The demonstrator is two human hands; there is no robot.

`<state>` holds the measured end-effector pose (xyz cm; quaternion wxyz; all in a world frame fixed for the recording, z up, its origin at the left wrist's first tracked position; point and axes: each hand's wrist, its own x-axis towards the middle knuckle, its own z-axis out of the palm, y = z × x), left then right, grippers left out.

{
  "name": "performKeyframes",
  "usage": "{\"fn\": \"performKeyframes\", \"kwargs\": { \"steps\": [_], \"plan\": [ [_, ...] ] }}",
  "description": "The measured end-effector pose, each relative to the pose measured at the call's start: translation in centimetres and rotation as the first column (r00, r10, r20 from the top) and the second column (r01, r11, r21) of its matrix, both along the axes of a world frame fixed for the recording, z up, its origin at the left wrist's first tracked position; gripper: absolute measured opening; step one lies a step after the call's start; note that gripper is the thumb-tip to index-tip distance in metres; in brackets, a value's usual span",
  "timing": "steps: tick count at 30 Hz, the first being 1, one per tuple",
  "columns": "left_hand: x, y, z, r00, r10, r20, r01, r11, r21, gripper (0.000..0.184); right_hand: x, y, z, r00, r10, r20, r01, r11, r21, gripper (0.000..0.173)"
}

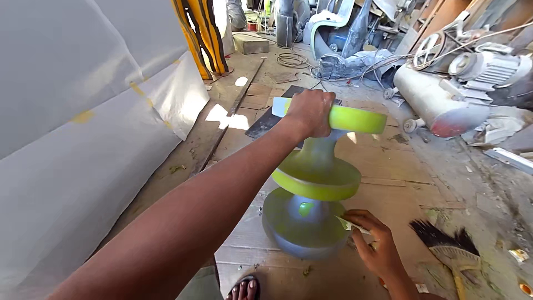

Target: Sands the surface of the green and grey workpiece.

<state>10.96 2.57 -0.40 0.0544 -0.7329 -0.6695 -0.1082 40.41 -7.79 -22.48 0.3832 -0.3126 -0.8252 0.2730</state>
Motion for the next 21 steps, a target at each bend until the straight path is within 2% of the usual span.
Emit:
{"fn": "performKeyframes", "kwargs": {
  "steps": [2,4,7,10,12,15,18,20,21],
  "plan": [
    [0.2,0.5,0.2,1.000,0.016,-0.008,-0.016,1.000,-0.002,0.060,-1.1,0.0,-2.1,0.997,-0.065,0.040,0.066,0.998,-0.015,0.034],
    [0.7,0.9,0.4,0.999,0.032,-0.014,-0.032,0.999,-0.007,0.064,-2.8,0.3,-4.0,0.967,-0.115,0.225,0.116,0.993,0.009,0.043],
    [1.8,1.5,0.9,0.999,0.041,-0.026,-0.041,0.999,-0.013,0.077,-6.5,0.9,-5.3,0.859,-0.177,0.481,0.119,0.982,0.148,0.049],
    [2.7,2.4,1.1,0.999,0.029,-0.030,-0.029,1.000,-0.006,0.074,-9.7,1.5,-5.8,0.727,-0.287,0.623,0.129,0.949,0.287,0.052],
    [3.2,3.2,1.2,0.999,0.016,-0.040,-0.017,1.000,-0.007,0.072,-11.3,1.6,-5.7,0.623,-0.286,0.728,0.124,0.955,0.269,0.054],
    [3.5,4.2,1.5,0.999,0.006,-0.033,-0.006,1.000,-0.008,0.063,-12.4,1.5,-4.2,0.486,-0.156,0.860,0.097,0.988,0.124,0.057],
    [3.4,4.9,1.7,1.000,0.005,-0.023,-0.006,1.000,-0.027,0.058,-11.8,2.2,-2.8,0.457,-0.026,0.889,0.022,1.000,0.017,0.048],
    [3.2,5.3,1.8,1.000,0.000,-0.008,0.000,0.999,-0.032,0.055,-11.3,2.6,-2.3,0.480,-0.042,0.877,-0.009,0.999,0.053,0.042],
    [3.1,5.6,1.8,1.000,-0.002,0.000,0.002,0.999,-0.033,0.054,-11.1,2.9,-2.4,0.522,-0.104,0.847,-0.009,0.992,0.128,0.041]
  ]
}}
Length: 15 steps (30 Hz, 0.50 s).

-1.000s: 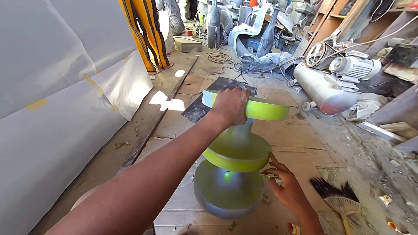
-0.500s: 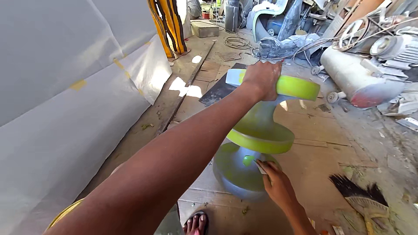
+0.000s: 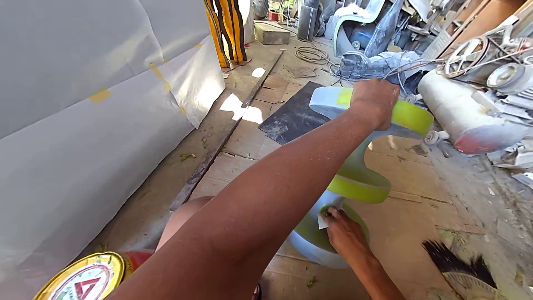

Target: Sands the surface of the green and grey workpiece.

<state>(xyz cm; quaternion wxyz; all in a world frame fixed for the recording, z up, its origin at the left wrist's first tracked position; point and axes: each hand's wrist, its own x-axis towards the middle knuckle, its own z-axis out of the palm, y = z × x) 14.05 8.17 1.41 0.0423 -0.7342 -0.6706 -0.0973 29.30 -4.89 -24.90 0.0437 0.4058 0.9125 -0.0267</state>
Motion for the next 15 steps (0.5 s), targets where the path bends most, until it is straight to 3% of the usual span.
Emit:
{"fn": "performKeyframes", "kwargs": {
  "steps": [2,4,8,12,15],
  "plan": [
    [-0.2,0.4,0.0,1.000,-0.002,0.017,0.002,1.000,0.003,0.053,0.1,0.8,-0.7,0.995,-0.001,-0.097,0.022,0.977,0.211,0.046],
    [-0.4,0.6,0.1,1.000,0.000,0.026,0.000,1.000,-0.006,0.055,-0.6,1.4,-1.2,0.997,-0.037,-0.070,0.057,0.953,0.296,0.053],
    [-0.4,1.2,0.0,0.998,-0.010,0.054,0.010,1.000,0.000,0.063,-2.0,1.0,-0.9,0.992,-0.081,0.092,0.066,0.986,0.152,0.053],
    [-0.5,1.5,-0.1,0.996,-0.025,0.088,0.024,1.000,0.009,0.058,-2.1,1.1,1.2,0.978,-0.013,0.210,0.022,0.999,-0.039,0.049],
    [-0.2,1.4,0.2,0.994,-0.015,0.111,0.016,1.000,-0.011,0.059,-1.8,0.8,1.3,0.995,-0.009,0.097,-0.004,0.991,0.133,0.044]
  ]
}}
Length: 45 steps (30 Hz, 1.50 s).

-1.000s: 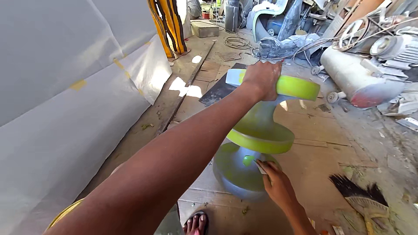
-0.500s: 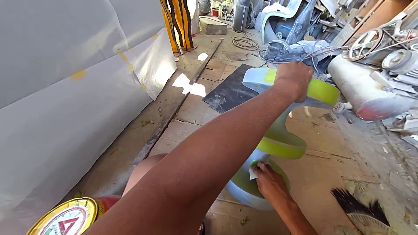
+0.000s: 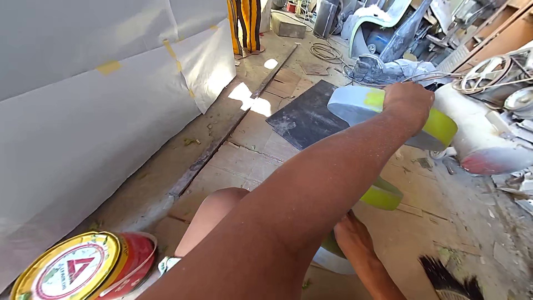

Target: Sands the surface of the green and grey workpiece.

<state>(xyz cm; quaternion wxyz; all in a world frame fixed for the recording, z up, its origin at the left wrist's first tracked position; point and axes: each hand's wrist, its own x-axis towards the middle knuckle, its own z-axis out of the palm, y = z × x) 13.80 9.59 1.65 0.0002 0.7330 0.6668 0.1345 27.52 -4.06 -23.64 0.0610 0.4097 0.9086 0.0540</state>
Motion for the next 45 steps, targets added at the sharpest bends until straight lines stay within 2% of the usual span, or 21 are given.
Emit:
{"fn": "performKeyframes", "kwargs": {
  "steps": [2,4,6,9,13,16,19,21,23,24,26,28,31,33,37,40,42,45],
  "plan": [
    [0.1,-0.3,0.2,1.000,-0.003,0.016,0.003,1.000,-0.013,0.058,-0.2,0.1,-0.5,0.991,0.002,-0.131,0.019,0.987,0.161,0.044],
    [0.2,-0.6,0.3,1.000,-0.006,0.027,0.007,1.000,-0.021,0.058,-0.8,0.0,-1.1,0.992,-0.058,-0.116,0.075,0.987,0.141,0.048],
    [0.4,-0.6,0.3,0.999,-0.014,0.034,0.015,1.000,-0.017,0.056,-1.3,-0.2,-1.7,0.994,-0.070,-0.084,0.079,0.992,0.098,0.044],
    [0.1,-0.7,0.3,0.999,-0.029,0.034,0.029,0.999,-0.019,0.058,-1.3,-0.6,-1.0,0.999,-0.046,0.008,0.046,0.998,-0.047,0.042],
    [-0.1,-0.8,0.2,0.999,-0.041,0.023,0.041,0.999,-0.007,0.060,-1.5,0.0,1.5,0.986,0.002,0.165,0.048,0.954,-0.297,0.043],
    [-0.5,-1.0,0.2,0.999,-0.036,0.030,0.036,0.999,-0.003,0.062,-0.6,0.9,2.8,0.990,0.075,0.120,-0.013,0.891,-0.454,0.042],
    [-1.2,-0.7,-0.1,0.999,-0.022,0.041,0.022,1.000,0.007,0.063,1.8,2.0,2.4,0.992,0.034,-0.120,-0.095,0.829,-0.550,0.038],
    [-1.8,-0.5,-0.2,0.999,-0.015,0.045,0.015,1.000,0.000,0.065,3.7,2.6,0.6,0.912,-0.060,-0.405,-0.149,0.873,-0.464,0.038],
    [-2.4,-0.5,-0.3,0.999,-0.014,0.053,0.013,1.000,0.007,0.063,4.8,3.1,-1.0,0.802,-0.026,-0.596,-0.148,0.959,-0.241,0.040],
    [-2.7,-0.5,-0.4,0.998,-0.014,0.057,0.013,1.000,0.022,0.061,5.0,3.4,-1.7,0.777,0.033,-0.629,-0.123,0.987,-0.100,0.040],
    [-2.9,-0.5,-0.5,0.999,-0.015,0.048,0.013,0.999,0.031,0.060,5.0,3.7,-2.6,0.775,0.160,-0.612,-0.091,0.986,0.143,0.037],
    [-2.9,-0.3,-0.6,0.999,-0.013,0.038,0.012,1.000,0.027,0.063,4.6,3.8,-3.3,0.801,0.229,-0.553,-0.102,0.963,0.251,0.033],
    [-2.8,-0.2,-0.5,0.999,-0.006,0.032,0.005,1.000,0.017,0.064,3.7,3.4,-4.1,0.871,0.219,-0.440,-0.110,0.960,0.259,0.033],
    [-2.6,-0.2,-0.3,0.999,-0.007,0.033,0.007,1.000,0.013,0.062,3.3,3.1,-3.9,0.925,0.162,-0.343,-0.093,0.974,0.207,0.033],
    [-2.3,-0.1,-0.5,0.999,-0.018,0.029,0.017,1.000,0.015,0.062,4.2,3.0,-2.4,0.986,0.052,-0.157,-0.060,0.997,-0.045,0.038],
    [-2.2,0.2,-0.6,1.000,-0.021,0.013,0.021,0.999,0.026,0.063,6.1,3.4,-1.6,0.994,0.064,-0.083,-0.080,0.976,-0.202,0.044],
    [-2.2,0.3,-0.6,1.000,-0.021,0.003,0.021,0.999,0.032,0.064,7.4,3.6,-1.6,0.977,0.124,-0.173,-0.152,0.976,-0.154,0.042],
    [-2.2,0.3,-0.5,1.000,-0.015,-0.001,0.015,1.000,0.022,0.065,7.8,4.4,-2.3,0.880,0.223,-0.420,-0.217,0.974,0.064,0.040]
  ]
}}
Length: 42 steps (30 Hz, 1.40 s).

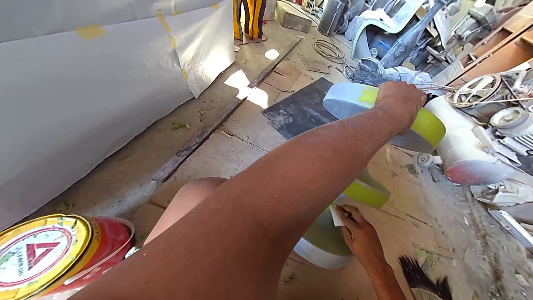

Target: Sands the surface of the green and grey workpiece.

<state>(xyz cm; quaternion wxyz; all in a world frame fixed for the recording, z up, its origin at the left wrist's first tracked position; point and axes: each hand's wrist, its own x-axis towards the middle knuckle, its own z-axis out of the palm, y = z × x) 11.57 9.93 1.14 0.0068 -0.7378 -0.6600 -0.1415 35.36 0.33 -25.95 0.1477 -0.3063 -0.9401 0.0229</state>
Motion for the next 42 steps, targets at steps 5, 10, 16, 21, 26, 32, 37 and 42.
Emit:
{"fn": "performKeyframes", "kwargs": {
  "steps": [5,10,16,21,26,32,37,42],
  "plan": [
    [0.1,0.0,0.1,1.000,-0.001,-0.023,0.001,1.000,-0.014,0.066,-1.8,0.0,-1.8,0.997,-0.048,0.056,0.049,0.999,-0.015,0.050],
    [-0.6,0.2,-0.2,1.000,-0.003,-0.012,0.003,1.000,0.024,0.065,-1.8,-0.8,0.4,0.962,0.006,0.271,0.077,0.952,-0.296,0.057],
    [-0.5,0.6,-0.3,0.999,0.004,-0.046,-0.003,1.000,0.022,0.068,-0.3,0.3,2.2,0.942,0.164,0.293,-0.001,0.874,-0.485,0.052],
    [-0.3,0.4,-0.2,0.999,0.007,-0.036,-0.007,1.000,0.019,0.064,0.0,1.5,1.8,0.998,0.057,0.028,-0.040,0.903,-0.427,0.038],
    [-0.2,0.2,-0.1,0.999,-0.002,-0.037,0.002,1.000,0.005,0.066,-1.4,0.6,-1.0,0.998,-0.016,-0.063,0.008,0.991,-0.133,0.042],
    [-0.4,0.3,-0.3,0.998,-0.013,-0.054,0.014,1.000,0.021,0.068,-1.5,-0.7,1.6,0.905,0.053,0.423,0.092,0.944,-0.316,0.043],
    [-0.4,0.2,-0.3,0.997,-0.021,-0.072,0.023,0.999,0.027,0.069,2.5,1.2,1.0,1.000,0.000,-0.020,-0.006,0.951,-0.309,0.032],
    [-1.2,-0.2,-0.7,0.998,-0.017,-0.055,0.020,0.998,0.053,0.068,4.3,-0.4,-0.8,0.795,-0.196,-0.574,-0.092,0.896,-0.434,0.021]
  ]
}}
